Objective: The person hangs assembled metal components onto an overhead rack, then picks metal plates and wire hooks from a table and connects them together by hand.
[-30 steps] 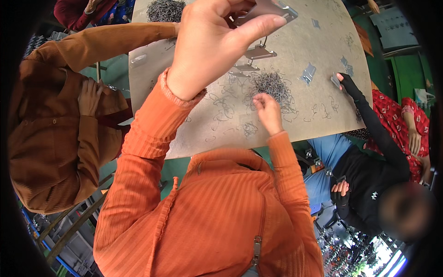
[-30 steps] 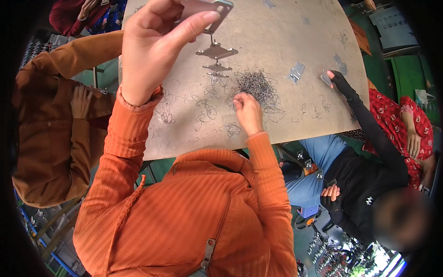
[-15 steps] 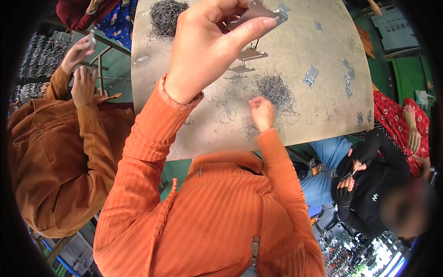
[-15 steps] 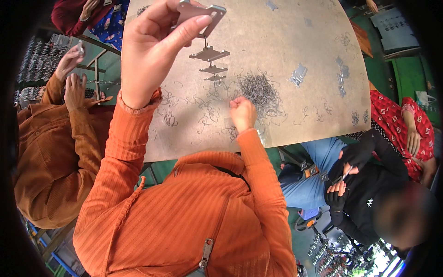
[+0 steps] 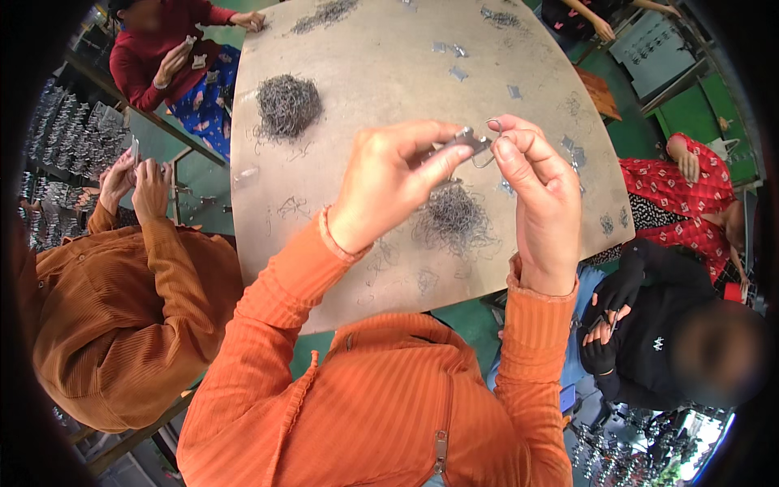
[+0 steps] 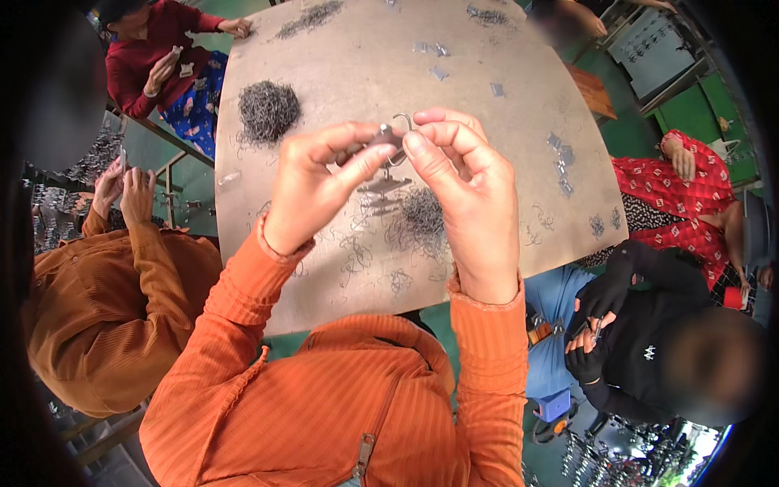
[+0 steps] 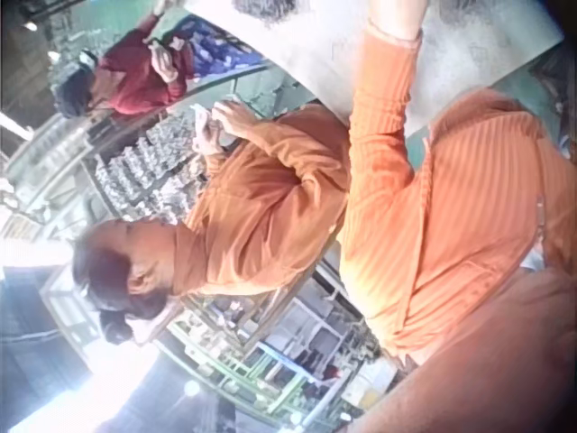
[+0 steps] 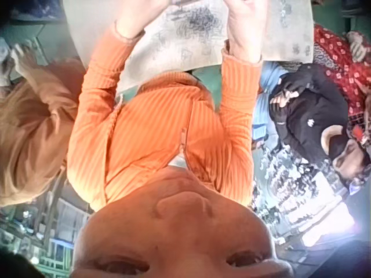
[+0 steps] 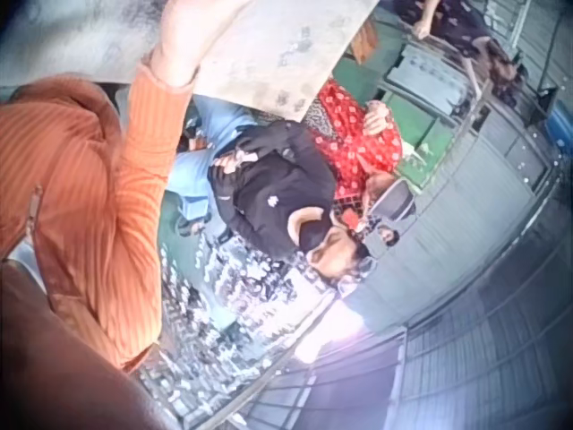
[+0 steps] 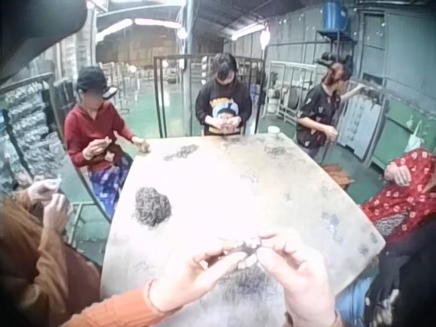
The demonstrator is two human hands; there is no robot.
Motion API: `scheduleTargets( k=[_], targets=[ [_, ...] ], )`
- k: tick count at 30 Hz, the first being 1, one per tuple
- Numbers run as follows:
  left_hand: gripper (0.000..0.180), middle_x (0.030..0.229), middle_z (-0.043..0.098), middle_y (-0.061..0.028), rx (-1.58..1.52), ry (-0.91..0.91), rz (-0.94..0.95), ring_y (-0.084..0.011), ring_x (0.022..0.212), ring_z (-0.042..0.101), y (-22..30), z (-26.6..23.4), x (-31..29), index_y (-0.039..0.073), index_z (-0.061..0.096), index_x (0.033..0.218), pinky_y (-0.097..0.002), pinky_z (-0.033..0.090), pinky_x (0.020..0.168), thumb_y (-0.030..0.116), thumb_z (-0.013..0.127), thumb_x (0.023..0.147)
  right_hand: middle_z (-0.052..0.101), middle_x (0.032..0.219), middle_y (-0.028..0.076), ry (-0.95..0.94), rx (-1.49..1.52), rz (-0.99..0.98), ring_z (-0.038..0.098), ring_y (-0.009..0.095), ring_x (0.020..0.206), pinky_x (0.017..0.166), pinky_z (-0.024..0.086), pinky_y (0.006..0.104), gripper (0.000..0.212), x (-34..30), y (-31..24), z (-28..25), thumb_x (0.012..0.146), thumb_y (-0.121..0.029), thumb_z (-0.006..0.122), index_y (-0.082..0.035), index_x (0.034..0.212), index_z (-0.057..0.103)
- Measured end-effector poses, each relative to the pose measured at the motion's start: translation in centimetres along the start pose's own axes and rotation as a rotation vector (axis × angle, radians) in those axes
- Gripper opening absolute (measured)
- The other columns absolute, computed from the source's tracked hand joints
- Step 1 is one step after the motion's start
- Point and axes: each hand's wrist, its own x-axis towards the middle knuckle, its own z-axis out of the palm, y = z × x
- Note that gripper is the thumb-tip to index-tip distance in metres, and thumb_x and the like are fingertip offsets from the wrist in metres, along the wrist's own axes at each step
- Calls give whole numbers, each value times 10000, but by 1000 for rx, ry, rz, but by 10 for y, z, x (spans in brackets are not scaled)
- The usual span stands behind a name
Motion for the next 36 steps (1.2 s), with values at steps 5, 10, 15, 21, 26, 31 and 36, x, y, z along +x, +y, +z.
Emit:
scheduleTargets(
  k=[5, 10, 15, 21, 26, 31, 36],
  targets=[
    [165, 756, 676, -57, 58, 18, 109, -62, 634, 600, 15, 14, -5, 8, 681, 954, -212, 473, 561, 35, 683, 790, 540, 1093, 75, 63, 69, -3, 525, 92, 916, 830, 414, 233, 128, -2, -3, -9, 859, -119, 638, 8, 840, 640],
    [130, 762, 642, -103, 110, 49, 280, -206, 576, 606, 16, 38, -5, 12, 663, 895, -282, 473, 498, 75, 688, 784, 538, 1111, 81, 119, 120, 81, 519, 101, 935, 839, 411, 234, 140, -12, -9, -22, 870, -127, 624, 13, 870, 626],
    [152, 788, 660, -94, 18, -36, 352, -140, 605, 599, 24, 59, 0, 8, 671, 939, -250, 465, 518, 78, 676, 803, 547, 1095, 75, 253, -11, -77, 507, 101, 948, 848, 401, 237, 95, -26, -16, -37, 871, -91, 610, 3, 867, 601],
    [242, 867, 688, -75, -324, -176, 80, -109, 756, 606, -32, 91, 38, 9, 682, 1000, -270, 484, 675, 197, 558, 912, 550, 1120, 87, 407, -115, -252, 473, 118, 1018, 898, 363, 255, 35, -54, -43, -72, 869, -13, 565, -3, 902, 570],
    [181, 909, 682, -119, 200, -209, 14, -227, 793, 649, -170, 184, 56, 50, 704, 925, -319, 513, 717, 199, 643, 843, 503, 1198, 191, 382, -330, -334, 457, 288, 1203, 1030, 336, 489, 244, -93, -67, -105, 944, -100, 442, 80, 1080, 536],
    [280, 1010, 639, -114, 473, -409, 43, -262, 941, 604, -223, 270, 48, 75, 671, 985, -351, 497, 788, 260, 702, 777, 461, 1051, 205, 564, -317, -300, 441, 348, 1135, 1013, 334, 494, 267, -130, -75, -116, 865, -244, 577, -35, 744, 462],
    [417, 1061, 554, -77, 826, -497, 255, -259, 1050, 506, -219, 294, 51, 107, 549, 1111, -370, 464, 849, 319, 686, 779, 455, 1039, 174, 647, -419, -228, 432, 331, 1127, 990, 358, 519, 369, -164, -68, -134, 866, -333, 608, -32, 724, 449]
  ],
)
